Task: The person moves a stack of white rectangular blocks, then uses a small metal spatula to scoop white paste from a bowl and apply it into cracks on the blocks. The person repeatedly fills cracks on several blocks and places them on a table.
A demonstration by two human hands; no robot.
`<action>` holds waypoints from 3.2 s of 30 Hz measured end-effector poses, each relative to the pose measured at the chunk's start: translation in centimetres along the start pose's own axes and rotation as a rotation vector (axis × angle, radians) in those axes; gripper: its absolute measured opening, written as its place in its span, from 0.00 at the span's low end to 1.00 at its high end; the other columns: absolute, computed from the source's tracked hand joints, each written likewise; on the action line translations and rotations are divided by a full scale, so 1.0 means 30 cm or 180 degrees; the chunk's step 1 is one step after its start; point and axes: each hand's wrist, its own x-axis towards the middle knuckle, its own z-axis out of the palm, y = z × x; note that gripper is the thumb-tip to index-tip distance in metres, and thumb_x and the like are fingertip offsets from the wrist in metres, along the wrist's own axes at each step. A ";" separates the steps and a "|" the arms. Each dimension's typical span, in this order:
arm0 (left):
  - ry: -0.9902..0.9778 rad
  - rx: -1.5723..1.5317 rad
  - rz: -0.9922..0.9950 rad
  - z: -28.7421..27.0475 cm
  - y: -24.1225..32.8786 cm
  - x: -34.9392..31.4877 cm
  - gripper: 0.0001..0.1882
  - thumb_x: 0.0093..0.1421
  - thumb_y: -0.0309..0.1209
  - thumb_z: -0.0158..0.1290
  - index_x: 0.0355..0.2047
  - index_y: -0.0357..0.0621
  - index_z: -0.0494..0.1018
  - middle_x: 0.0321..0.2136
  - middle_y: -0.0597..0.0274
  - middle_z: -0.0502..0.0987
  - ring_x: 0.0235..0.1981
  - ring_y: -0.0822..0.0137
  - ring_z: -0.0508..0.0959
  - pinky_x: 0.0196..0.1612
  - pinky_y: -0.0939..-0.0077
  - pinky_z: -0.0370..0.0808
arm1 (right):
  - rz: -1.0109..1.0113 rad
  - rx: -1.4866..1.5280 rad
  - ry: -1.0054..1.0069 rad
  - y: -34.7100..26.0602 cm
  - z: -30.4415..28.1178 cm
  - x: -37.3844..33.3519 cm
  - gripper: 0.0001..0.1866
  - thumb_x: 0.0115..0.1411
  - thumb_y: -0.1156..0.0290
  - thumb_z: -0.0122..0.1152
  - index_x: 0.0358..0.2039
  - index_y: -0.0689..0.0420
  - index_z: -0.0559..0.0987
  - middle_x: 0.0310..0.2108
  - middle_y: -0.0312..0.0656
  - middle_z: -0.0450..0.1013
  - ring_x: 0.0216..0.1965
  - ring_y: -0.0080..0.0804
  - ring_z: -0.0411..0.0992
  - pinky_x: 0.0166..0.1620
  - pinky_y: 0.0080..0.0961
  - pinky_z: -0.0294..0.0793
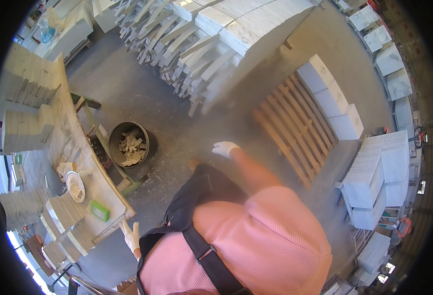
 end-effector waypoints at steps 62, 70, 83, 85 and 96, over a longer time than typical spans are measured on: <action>-0.0638 0.0829 0.0781 -0.071 0.019 0.372 0.24 0.57 0.51 0.52 0.41 0.45 0.82 0.38 0.38 0.80 0.42 0.43 0.81 0.48 0.52 0.74 | 0.1704 0.2793 0.1496 0.415 0.384 -0.197 0.18 0.64 0.54 0.57 0.51 0.45 0.78 0.31 0.30 0.75 0.27 0.28 0.70 0.26 0.28 0.67; -0.0638 0.0906 0.0757 -0.085 0.039 0.383 0.24 0.57 0.51 0.52 0.41 0.47 0.82 0.38 0.38 0.80 0.42 0.43 0.81 0.48 0.52 0.75 | 0.1794 0.2898 0.1235 0.383 0.488 -0.181 0.20 0.63 0.54 0.58 0.54 0.44 0.76 0.44 0.32 0.77 0.39 0.32 0.73 0.37 0.33 0.72; -0.0713 0.1125 0.0438 -0.126 0.075 0.327 0.24 0.57 0.52 0.52 0.42 0.49 0.83 0.39 0.38 0.80 0.42 0.44 0.81 0.48 0.53 0.75 | 0.0318 0.0319 0.1224 0.436 0.342 -0.061 0.16 0.65 0.69 0.53 0.52 0.53 0.78 0.61 0.47 0.69 0.58 0.45 0.71 0.60 0.34 0.72; -0.0740 0.1151 0.0366 -0.137 0.067 0.305 0.24 0.57 0.52 0.52 0.42 0.50 0.83 0.39 0.38 0.80 0.42 0.44 0.81 0.48 0.53 0.75 | 0.0298 0.0075 0.1072 0.422 0.312 -0.071 0.16 0.66 0.67 0.52 0.53 0.53 0.78 0.61 0.47 0.69 0.58 0.45 0.71 0.60 0.34 0.72; -0.1212 0.1421 -0.0065 -0.110 -0.041 0.243 0.25 0.62 0.58 0.48 0.47 0.59 0.81 0.44 0.51 0.81 0.44 0.47 0.81 0.49 0.53 0.76 | -0.0537 -0.1208 0.0821 0.571 0.182 0.029 0.16 0.63 0.77 0.48 0.49 0.58 0.80 0.54 0.53 0.74 0.55 0.49 0.74 0.58 0.38 0.73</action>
